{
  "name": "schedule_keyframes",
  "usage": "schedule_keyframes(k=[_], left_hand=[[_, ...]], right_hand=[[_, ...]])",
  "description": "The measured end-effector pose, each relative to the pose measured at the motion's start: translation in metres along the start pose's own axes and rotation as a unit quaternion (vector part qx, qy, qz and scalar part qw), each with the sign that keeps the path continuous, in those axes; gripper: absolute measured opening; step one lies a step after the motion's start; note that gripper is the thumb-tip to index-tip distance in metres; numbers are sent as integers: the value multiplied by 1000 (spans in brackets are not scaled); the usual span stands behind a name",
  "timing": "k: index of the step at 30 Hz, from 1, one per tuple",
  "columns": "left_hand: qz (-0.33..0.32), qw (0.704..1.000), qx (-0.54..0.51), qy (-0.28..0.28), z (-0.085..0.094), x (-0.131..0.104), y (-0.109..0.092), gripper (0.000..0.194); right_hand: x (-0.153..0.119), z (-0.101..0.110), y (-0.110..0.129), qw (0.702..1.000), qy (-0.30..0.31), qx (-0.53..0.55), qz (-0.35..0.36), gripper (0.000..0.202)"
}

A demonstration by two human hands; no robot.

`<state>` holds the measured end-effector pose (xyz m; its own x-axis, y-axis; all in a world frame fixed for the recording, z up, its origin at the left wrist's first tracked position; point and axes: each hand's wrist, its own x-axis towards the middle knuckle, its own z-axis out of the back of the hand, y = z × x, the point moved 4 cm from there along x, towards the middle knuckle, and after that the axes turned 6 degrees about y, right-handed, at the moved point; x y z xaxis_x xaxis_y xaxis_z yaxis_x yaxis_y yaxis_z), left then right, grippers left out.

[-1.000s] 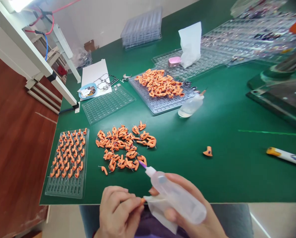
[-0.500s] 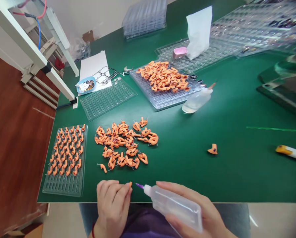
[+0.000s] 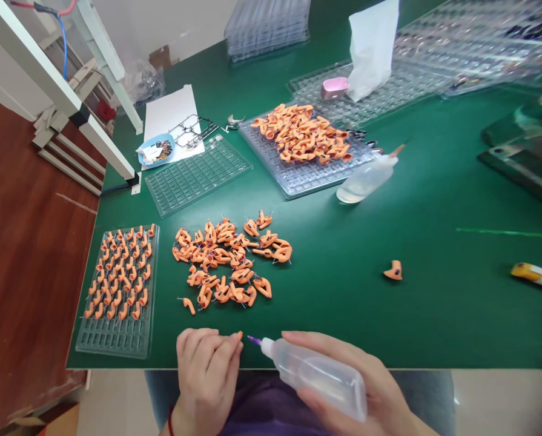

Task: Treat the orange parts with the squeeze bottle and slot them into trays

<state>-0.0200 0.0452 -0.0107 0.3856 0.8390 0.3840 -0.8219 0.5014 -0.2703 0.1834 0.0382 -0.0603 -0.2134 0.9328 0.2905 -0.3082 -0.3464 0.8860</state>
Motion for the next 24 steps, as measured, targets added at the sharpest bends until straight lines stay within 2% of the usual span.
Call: schedule_keyframes(k=[8, 24], left_hand=[[7, 1000, -21, -23, -1, 0, -1, 17], [-1, 999, -25, -22, -1, 0, -1, 18]], right_hand=[[0, -1, -1, 999, 13, -29, 25, 41], [0, 0, -1, 999, 6, -45, 20, 39]])
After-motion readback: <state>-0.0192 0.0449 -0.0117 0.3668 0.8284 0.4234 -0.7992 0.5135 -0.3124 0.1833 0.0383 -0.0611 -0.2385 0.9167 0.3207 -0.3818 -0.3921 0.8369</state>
